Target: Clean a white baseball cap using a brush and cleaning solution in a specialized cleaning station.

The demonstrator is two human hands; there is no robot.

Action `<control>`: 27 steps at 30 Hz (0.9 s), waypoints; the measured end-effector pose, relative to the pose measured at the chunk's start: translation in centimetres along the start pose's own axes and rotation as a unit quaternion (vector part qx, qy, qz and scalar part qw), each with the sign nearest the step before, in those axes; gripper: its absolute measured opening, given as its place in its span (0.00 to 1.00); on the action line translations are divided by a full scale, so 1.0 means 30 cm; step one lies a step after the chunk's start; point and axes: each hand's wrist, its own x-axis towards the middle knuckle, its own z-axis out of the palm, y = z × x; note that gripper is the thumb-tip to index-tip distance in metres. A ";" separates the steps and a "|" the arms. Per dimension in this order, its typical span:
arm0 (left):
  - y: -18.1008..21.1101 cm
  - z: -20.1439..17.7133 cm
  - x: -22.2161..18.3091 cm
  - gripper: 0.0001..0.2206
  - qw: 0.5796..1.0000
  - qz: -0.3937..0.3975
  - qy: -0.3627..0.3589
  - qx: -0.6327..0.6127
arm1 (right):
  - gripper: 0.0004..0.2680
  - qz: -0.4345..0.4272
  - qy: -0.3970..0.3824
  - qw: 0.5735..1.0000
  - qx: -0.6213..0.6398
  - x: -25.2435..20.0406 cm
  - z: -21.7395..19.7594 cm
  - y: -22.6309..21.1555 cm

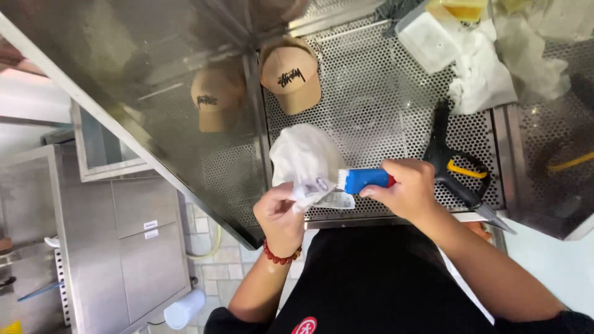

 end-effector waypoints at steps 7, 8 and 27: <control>0.030 0.035 -0.007 0.06 0.999 0.019 -0.006 0.033 | 0.25 -0.134 0.028 0.990 0.021 0.137 -0.049 -0.179; 0.033 0.038 -0.004 0.06 0.998 0.027 -0.006 0.054 | 0.25 -0.156 0.034 0.987 0.020 0.145 -0.052 -0.176; -0.115 -0.062 -0.003 0.06 0.997 0.024 -0.018 -0.073 | 0.20 0.064 -0.013 0.991 -0.114 -0.072 0.089 0.122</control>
